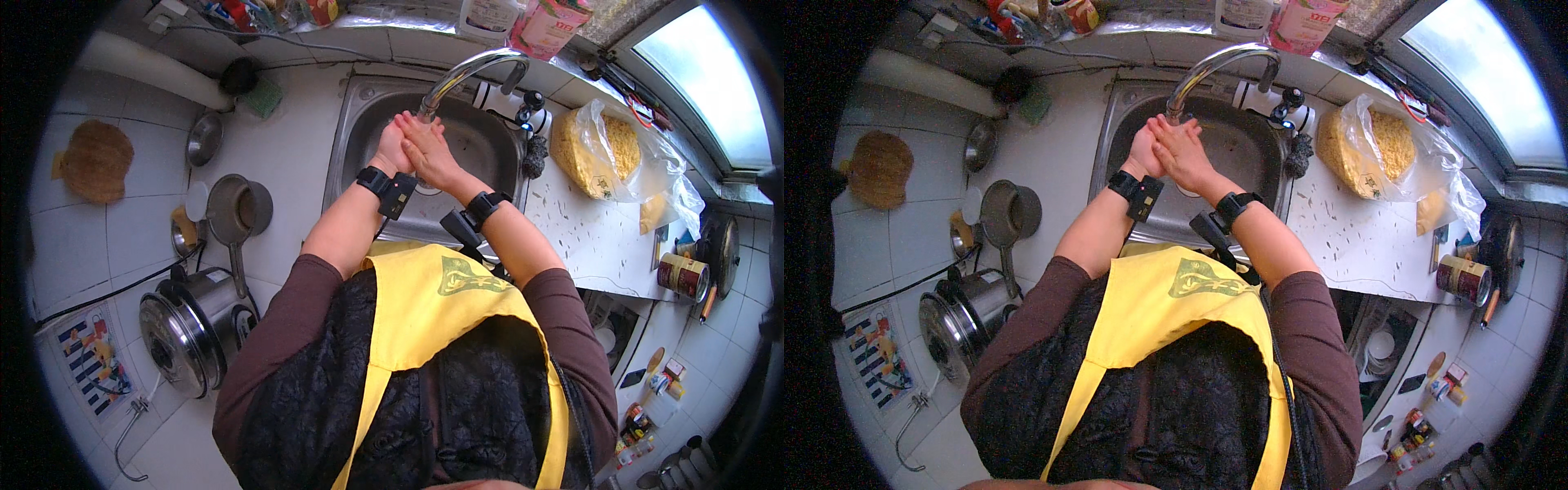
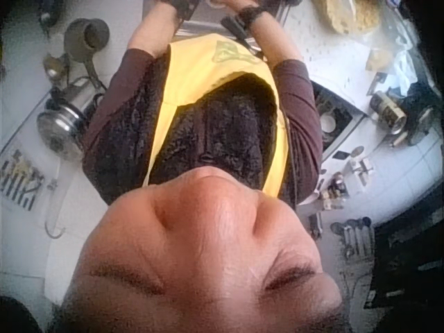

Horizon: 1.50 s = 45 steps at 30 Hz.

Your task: The person sorts yellow granular food inside a clear plastic bag on a kitchen counter, using both hands to sift and separate the contents. After sorting, the person closes the bag, walks to the sink, and washes their hands under running water.

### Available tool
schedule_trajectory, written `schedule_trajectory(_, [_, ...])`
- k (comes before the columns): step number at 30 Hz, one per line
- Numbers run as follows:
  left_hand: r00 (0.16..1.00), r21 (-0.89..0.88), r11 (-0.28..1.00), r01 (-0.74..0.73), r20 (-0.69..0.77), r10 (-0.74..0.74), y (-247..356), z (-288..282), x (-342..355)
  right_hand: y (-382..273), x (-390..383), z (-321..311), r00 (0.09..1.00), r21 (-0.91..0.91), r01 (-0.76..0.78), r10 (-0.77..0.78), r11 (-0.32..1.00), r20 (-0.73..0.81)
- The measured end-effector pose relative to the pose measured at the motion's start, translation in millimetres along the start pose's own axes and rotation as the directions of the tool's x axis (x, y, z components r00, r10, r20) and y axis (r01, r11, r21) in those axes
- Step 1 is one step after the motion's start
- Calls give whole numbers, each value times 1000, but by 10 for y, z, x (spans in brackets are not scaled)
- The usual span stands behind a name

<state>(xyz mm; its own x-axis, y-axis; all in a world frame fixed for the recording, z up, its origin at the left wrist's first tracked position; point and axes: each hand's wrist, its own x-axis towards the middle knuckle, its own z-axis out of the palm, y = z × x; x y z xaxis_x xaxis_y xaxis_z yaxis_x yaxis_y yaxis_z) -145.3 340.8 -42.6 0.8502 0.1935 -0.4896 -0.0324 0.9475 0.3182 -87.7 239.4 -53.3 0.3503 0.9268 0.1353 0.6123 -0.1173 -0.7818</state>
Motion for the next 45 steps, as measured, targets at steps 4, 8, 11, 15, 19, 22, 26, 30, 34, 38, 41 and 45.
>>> schedule_trajectory(4, [985, -68, 997, -28, 169, 39, -58, 11, -8, 85, 115, -41, 984, -209, -156, 134, 965, -117])
schedule_trajectory(8, [978, 41, 999, -1, 210, -8, -139, -59, 9, 259, 193, -59, 953, -426, -281, 199, 860, -228])
schedule_trajectory(11, [999, 164, 986, 23, -33, -18, -155, -87, 97, 380, 167, -92, 962, -582, -272, 241, 766, -131])
schedule_trajectory(15, [992, -21, 1000, 18, -123, -20, -39, -120, 192, 447, 111, -234, 845, 431, -302, 448, 850, -292])
schedule_trajectory(19, [979, -54, 992, 110, -168, -117, 80, -93, 238, 508, -35, -612, 624, 913, -32, 721, 407, -300])
schedule_trajectory(22, [970, -31, 987, 156, -183, -159, 98, -16, 179, 516, -55, -775, 556, 944, 109, 769, 310, -316])
schedule_trajectory(26, [948, 114, 988, 102, -312, -62, 151, 132, -3, 530, -93, -844, 455, 925, 304, 818, 229, -352])
schedule_trajectory(30, [917, 234, 965, 118, -398, -16, 203, 294, -161, 580, -151, -897, 407, 891, 395, 827, 222, -387])
schedule_trajectory(34, [869, 355, 932, -77, -434, 237, 243, 556, -347, 622, -176, -973, 403, 874, 454, 836, 170, -372])
schedule_trajectory(38, [851, 313, 921, -234, -392, 350, 522, 1061, -757, 620, -197, -1023, 394, 902, 405, 862, 148, -318])
schedule_trajectory(41, [930, 334, 903, -270, -154, 335, 762, 1544, -1133, 642, -221, -1054, 421, 910, 400, 860, 110, -288])
schedule_trajectory(45, [945, 375, 868, -324, 90, 314, 798, 2035, -1489, 719, -261, -1142, 429, 935, 353, 880, 45, -205])
